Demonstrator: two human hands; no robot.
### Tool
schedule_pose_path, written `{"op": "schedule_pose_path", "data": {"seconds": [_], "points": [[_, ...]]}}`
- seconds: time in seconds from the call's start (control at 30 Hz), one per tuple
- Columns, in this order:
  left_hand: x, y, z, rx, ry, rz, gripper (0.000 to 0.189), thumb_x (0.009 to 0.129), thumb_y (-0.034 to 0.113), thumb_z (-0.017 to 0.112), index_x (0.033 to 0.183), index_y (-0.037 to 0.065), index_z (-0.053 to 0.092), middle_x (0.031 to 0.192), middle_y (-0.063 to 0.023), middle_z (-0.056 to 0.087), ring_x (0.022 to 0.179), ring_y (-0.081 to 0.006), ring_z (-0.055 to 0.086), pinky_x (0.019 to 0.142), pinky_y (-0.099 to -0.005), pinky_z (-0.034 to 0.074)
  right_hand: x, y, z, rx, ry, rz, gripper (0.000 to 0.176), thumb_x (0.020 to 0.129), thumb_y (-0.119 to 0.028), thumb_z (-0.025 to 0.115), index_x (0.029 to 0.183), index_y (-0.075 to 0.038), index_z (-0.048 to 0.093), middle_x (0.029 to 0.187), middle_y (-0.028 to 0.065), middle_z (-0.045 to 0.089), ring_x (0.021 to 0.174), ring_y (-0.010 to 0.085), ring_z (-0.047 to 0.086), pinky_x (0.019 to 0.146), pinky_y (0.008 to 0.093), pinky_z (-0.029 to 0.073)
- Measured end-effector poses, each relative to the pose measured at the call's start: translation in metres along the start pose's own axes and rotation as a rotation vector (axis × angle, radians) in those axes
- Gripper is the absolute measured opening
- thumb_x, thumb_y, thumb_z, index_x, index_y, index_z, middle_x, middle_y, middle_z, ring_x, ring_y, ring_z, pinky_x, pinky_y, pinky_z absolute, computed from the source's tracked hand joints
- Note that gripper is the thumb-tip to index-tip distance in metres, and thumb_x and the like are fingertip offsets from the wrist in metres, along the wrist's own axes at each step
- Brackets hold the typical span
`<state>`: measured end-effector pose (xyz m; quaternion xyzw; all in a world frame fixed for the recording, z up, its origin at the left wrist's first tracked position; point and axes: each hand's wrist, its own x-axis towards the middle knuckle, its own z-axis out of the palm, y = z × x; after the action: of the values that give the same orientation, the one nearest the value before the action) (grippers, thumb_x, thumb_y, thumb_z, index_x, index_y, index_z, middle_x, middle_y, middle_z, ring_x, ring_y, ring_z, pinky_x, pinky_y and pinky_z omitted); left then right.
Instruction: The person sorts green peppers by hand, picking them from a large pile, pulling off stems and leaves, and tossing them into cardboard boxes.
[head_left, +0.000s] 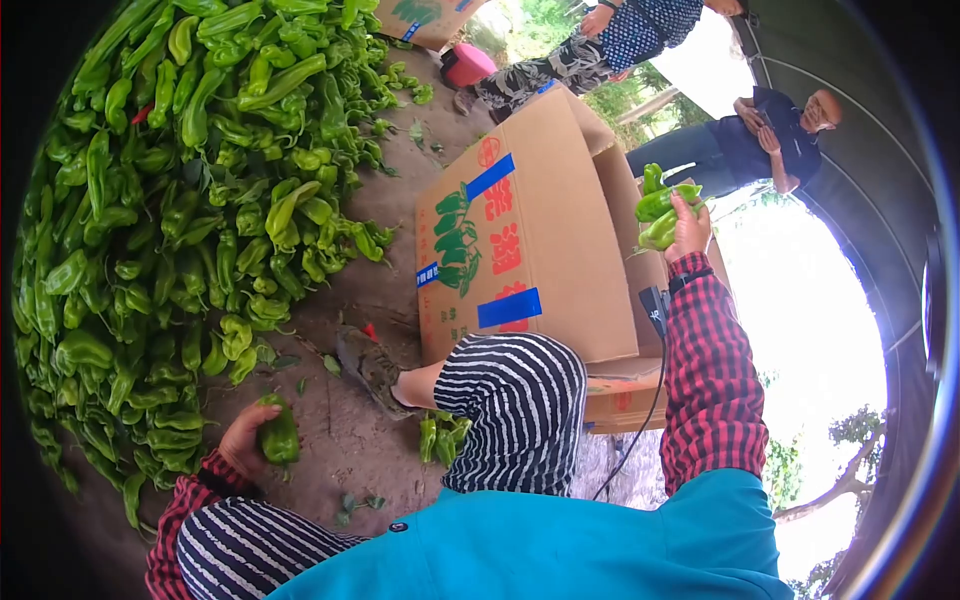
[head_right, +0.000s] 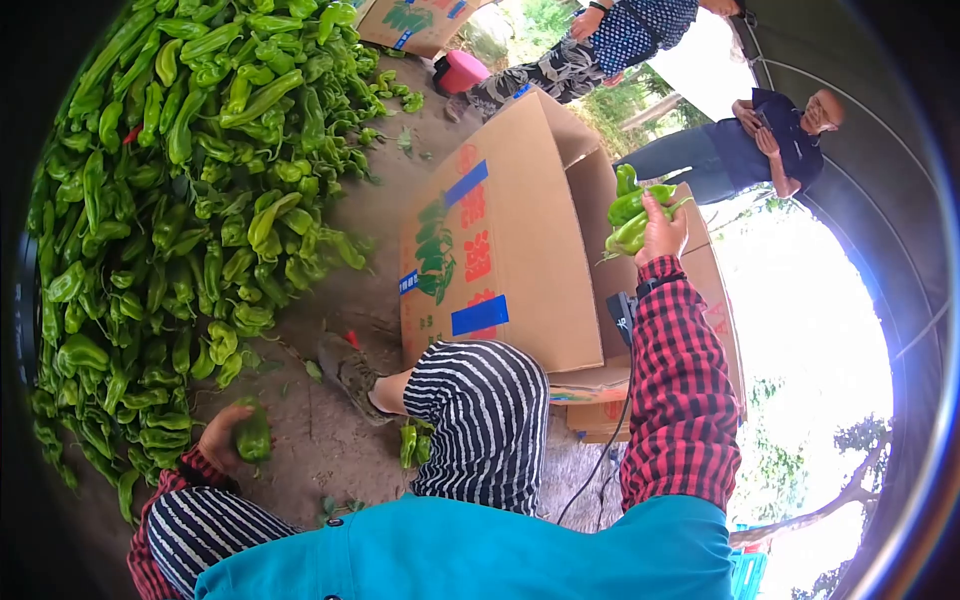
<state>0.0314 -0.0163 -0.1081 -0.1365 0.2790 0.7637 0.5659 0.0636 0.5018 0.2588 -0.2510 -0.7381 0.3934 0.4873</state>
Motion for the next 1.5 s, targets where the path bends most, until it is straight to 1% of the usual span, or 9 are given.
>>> {"op": "schedule_pose_path", "data": {"seconds": [0.23,0.67,0.93,1.07,1.13,1.2,1.27,1.33,1.5], "points": [[0.003,0.0,-0.005,0.0,0.023,-0.009,0.022,0.076,0.015,0.057,0.095,0.006,0.054,0.081,-0.006,0.058,0.073,-0.0198,0.059,0.067,-0.0366,0.051,0.01,0.017,-0.017,-0.136,-0.091,0.138,0.031,0.071,-0.005,0.07,0.093,-0.006,0.049,0.083,0.0053,0.054,0.075,0.0164,0.056,0.065,0.0311,0.047],[-0.001,-0.001,-0.001,0.027,-0.002,0.018,0.029,0.073,0.018,0.059,0.098,0.004,0.053,0.081,-0.0086,0.059,0.07,-0.0251,0.06,0.066,-0.0392,0.051,-0.026,-0.003,-0.027,-0.207,-0.131,0.18,0.023,0.074,-0.011,0.065,0.085,-0.011,0.045,0.079,0.0009,0.049,0.074,0.0122,0.048,0.066,0.0279,0.04],[0.002,-0.003,0.001,0.027,0.027,-0.023,0.029,0.073,0.02,0.059,0.098,0.006,0.053,0.083,-0.0082,0.059,0.073,-0.0254,0.059,0.066,-0.0398,0.05,-0.054,-0.031,-0.05,0.042,-0.079,0.34,0.027,0.076,-0.005,0.063,0.092,-0.01,0.042,0.075,0.0072,0.052,0.056,0.02,0.056,0.05,0.0384,0.05],[-0.001,-0.005,0.006,0.038,0.009,-0.063,0.029,0.073,0.02,0.059,0.097,0.007,0.053,0.083,-0.008,0.059,0.073,-0.0251,0.059,0.066,-0.0396,0.05,-0.065,-0.038,-0.113,0.05,-0.18,0.342,0.024,0.078,-0.011,0.061,0.093,-0.01,0.042,0.075,0.0072,0.053,0.061,0.0196,0.056,0.055,0.0398,0.05],[-0.001,-0.006,0.007,-0.025,0.074,-0.061,0.028,0.073,0.02,0.059,0.097,0.008,0.054,0.083,-0.0078,0.059,0.073,-0.0245,0.059,0.066,-0.0388,0.049,-0.085,-0.061,-0.147,0.306,-0.341,0.79,0.023,0.08,-0.017,0.058,0.096,-0.009,0.043,0.078,0.0082,0.054,0.068,0.0212,0.057,0.061,0.0422,0.05],[0.0,-0.007,0.003,-0.04,0.102,-0.049,0.028,0.073,0.022,0.059,0.097,0.009,0.054,0.083,-0.0072,0.059,0.075,-0.0239,0.058,0.068,-0.0385,0.049,-0.113,-0.057,-0.183,0.211,-0.479,0.721,0.025,0.08,-0.021,0.055,0.098,-0.008,0.045,0.082,0.009,0.054,0.075,0.0221,0.056,0.069,0.0422,0.049],[0.002,-0.006,0.001,-0.082,0.077,0.014,0.024,0.076,0.025,0.055,0.094,0.009,0.057,0.085,-0.0075,0.06,0.077,-0.0254,0.058,0.073,-0.0417,0.047,-0.144,-0.055,-0.201,0.169,-0.597,0.852,0.023,0.079,-0.014,0.056,0.098,-0.007,0.046,0.085,0.0099,0.054,0.078,0.0237,0.056,0.073,0.04,0.048],[0.004,-0.004,0.006,-0.135,0.011,0.02,0.024,0.078,0.023,0.051,0.096,0.008,0.056,0.088,-0.0075,0.06,0.082,-0.0252,0.057,0.077,-0.0416,0.045,-0.167,-0.012,-0.236,-0.015,-0.466,1.012,0.022,0.078,-0.01,0.056,0.098,-0.006,0.047,0.087,0.0091,0.053,0.082,0.0229,0.055,0.077,0.0422,0.047],[0.003,-0.003,0.005,-0.197,-0.097,0.066,0.027,0.086,0.024,0.044,0.102,0.005,0.053,0.099,-0.0092,0.058,0.095,-0.0263,0.054,0.09,-0.0444,0.038,-0.193,0.058,-0.259,-0.345,-0.318,1.0,0.027,0.077,-0.003,0.053,0.104,-0.009,0.049,0.093,0.0017,0.05,0.083,0.0162,0.053,0.071,0.0401,0.044]]}}
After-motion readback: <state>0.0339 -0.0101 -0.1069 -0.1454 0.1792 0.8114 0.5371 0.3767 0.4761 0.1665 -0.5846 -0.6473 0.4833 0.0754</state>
